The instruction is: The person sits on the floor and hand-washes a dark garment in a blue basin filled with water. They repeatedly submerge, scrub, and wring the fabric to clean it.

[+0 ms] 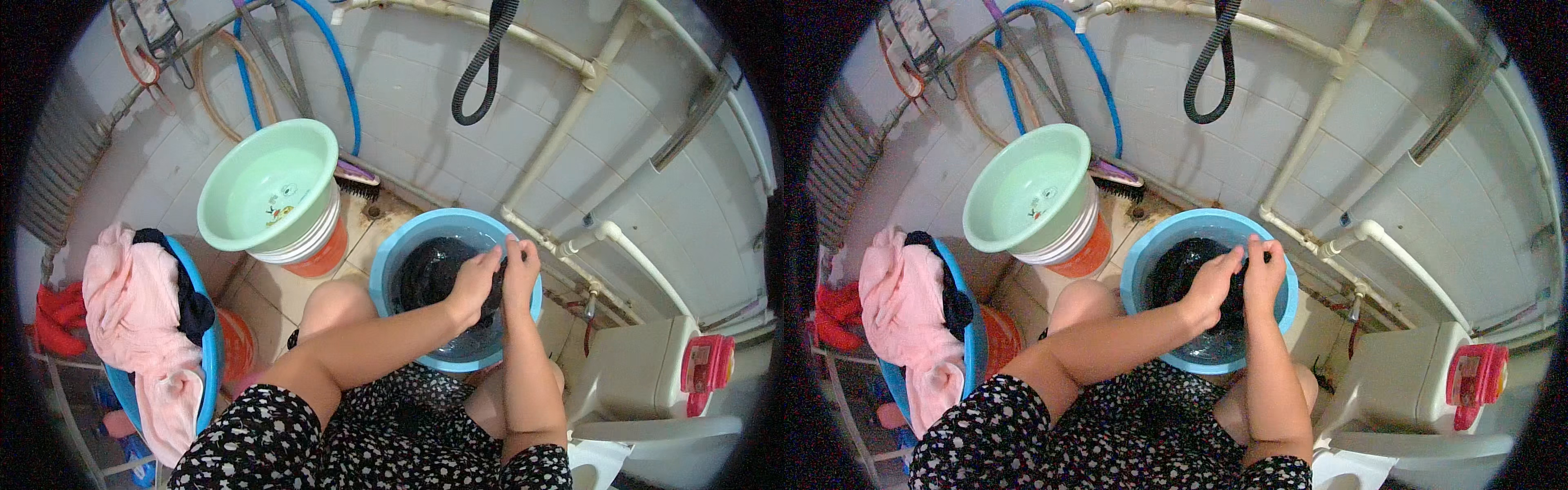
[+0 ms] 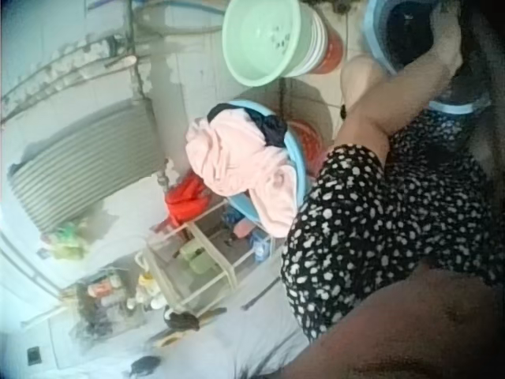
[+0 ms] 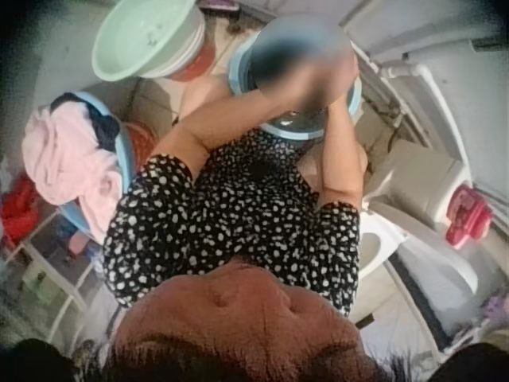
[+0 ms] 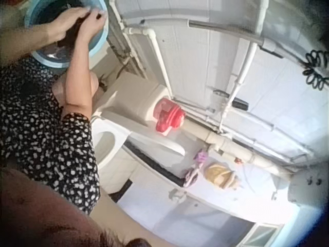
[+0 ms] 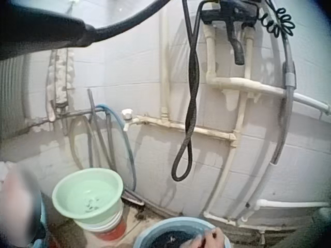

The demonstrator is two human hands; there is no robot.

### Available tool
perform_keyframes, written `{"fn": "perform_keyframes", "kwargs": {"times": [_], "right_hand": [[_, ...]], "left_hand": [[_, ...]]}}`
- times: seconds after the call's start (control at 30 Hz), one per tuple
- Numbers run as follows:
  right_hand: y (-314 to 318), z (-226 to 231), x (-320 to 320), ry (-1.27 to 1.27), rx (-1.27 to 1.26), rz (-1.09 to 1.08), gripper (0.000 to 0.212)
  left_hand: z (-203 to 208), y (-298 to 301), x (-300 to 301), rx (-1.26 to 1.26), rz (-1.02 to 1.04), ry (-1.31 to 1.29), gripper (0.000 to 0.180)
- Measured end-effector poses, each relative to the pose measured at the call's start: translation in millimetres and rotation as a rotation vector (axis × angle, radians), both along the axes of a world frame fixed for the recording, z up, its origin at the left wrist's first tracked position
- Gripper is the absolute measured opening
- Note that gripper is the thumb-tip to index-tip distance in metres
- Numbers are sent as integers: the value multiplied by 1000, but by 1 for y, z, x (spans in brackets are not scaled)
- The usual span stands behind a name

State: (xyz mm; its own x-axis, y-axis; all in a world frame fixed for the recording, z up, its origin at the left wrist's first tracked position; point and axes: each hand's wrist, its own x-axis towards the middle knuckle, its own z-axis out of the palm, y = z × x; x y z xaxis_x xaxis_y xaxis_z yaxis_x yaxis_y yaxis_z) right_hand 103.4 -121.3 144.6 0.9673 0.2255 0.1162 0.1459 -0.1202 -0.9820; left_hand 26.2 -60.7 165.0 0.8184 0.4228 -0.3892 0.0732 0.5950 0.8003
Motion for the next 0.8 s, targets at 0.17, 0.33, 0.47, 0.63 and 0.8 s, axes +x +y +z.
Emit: {"fn": "perform_keyframes", "kwargs": {"times": [0.17,0.33,0.47,0.63,0.8], "right_hand": [[11,-16,-45,204,311,33,29],[-5,23,-60,83,170,-10,34],[-21,96,-80,-157,308,31,41],[-22,102,-30,-160,157,-81,40],[-7,49,-60,-276,85,8,18]], "left_hand": [[-8,40,16,-408,184,-73,27],[37,24,-12,-368,70,-149,23],[103,15,-48,-267,-103,-481,25],[87,29,-31,-389,-109,-329,25],[-9,29,-5,-318,-51,-43,31]]}}
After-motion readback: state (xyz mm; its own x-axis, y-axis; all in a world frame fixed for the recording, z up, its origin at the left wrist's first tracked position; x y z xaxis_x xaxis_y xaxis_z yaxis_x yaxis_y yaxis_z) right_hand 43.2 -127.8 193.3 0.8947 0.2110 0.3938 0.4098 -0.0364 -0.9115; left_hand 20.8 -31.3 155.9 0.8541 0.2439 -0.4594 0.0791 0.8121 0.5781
